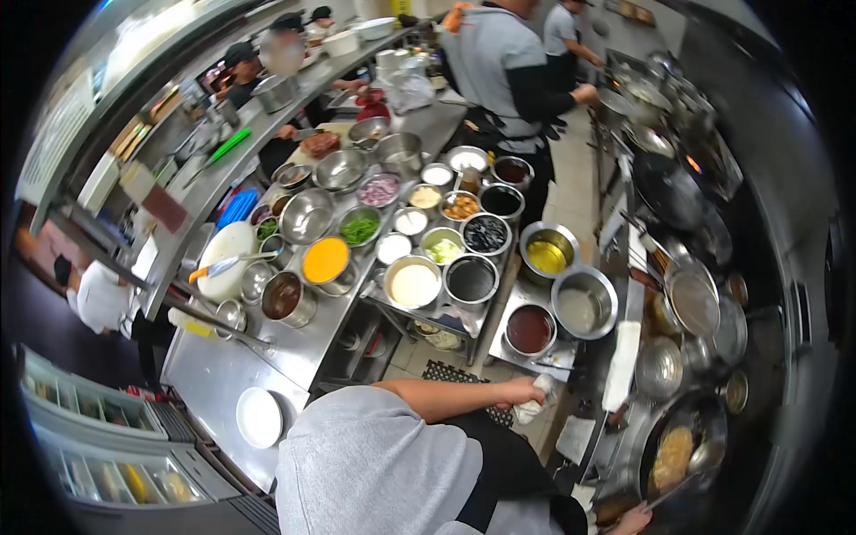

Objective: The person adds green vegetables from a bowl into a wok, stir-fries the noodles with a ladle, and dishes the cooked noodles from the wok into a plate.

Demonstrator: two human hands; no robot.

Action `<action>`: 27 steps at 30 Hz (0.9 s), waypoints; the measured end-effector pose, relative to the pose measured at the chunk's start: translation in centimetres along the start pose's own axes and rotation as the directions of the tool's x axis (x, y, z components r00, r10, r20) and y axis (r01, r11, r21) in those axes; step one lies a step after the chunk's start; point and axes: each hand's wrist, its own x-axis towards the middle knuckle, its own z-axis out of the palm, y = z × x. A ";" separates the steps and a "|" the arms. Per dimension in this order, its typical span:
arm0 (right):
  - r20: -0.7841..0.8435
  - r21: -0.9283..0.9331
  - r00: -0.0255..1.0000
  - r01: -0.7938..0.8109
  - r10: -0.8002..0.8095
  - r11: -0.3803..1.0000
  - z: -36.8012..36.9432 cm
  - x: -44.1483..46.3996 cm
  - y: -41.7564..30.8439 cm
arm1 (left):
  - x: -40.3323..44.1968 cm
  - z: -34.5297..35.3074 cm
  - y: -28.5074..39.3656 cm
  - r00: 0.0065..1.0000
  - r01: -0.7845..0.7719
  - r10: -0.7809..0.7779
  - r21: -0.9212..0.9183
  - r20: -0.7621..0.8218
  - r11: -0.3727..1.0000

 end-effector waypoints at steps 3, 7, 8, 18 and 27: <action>-0.054 0.090 0.996 -0.059 0.064 0.994 -3.0 -0.4 -7.2 | -4.4 -3.0 2.2 0.997 -0.038 0.042 0.072 -0.061 0.997; 0.140 0.457 0.790 -0.587 0.597 0.669 -7.5 -1.1 -17.1 | -6.7 -8.9 -1.2 0.990 -0.121 0.111 -0.119 -0.091 0.986; 0.136 0.564 0.778 -0.570 0.613 0.598 -7.8 -1.1 -18.3 | -7.8 -10.3 -1.2 0.989 -0.100 0.080 -0.164 -0.123 0.981; 0.394 0.919 0.801 -0.337 0.450 -0.205 -11.3 -2.6 -22.6 | -12.8 -16.2 -1.0 0.988 0.027 -0.055 -0.192 -0.141 0.981; 0.377 0.523 0.800 -0.600 0.467 0.605 -7.1 -0.4 -11.2 | -9.8 -12.8 -2.3 0.984 -0.016 -0.023 -0.215 -0.177 0.976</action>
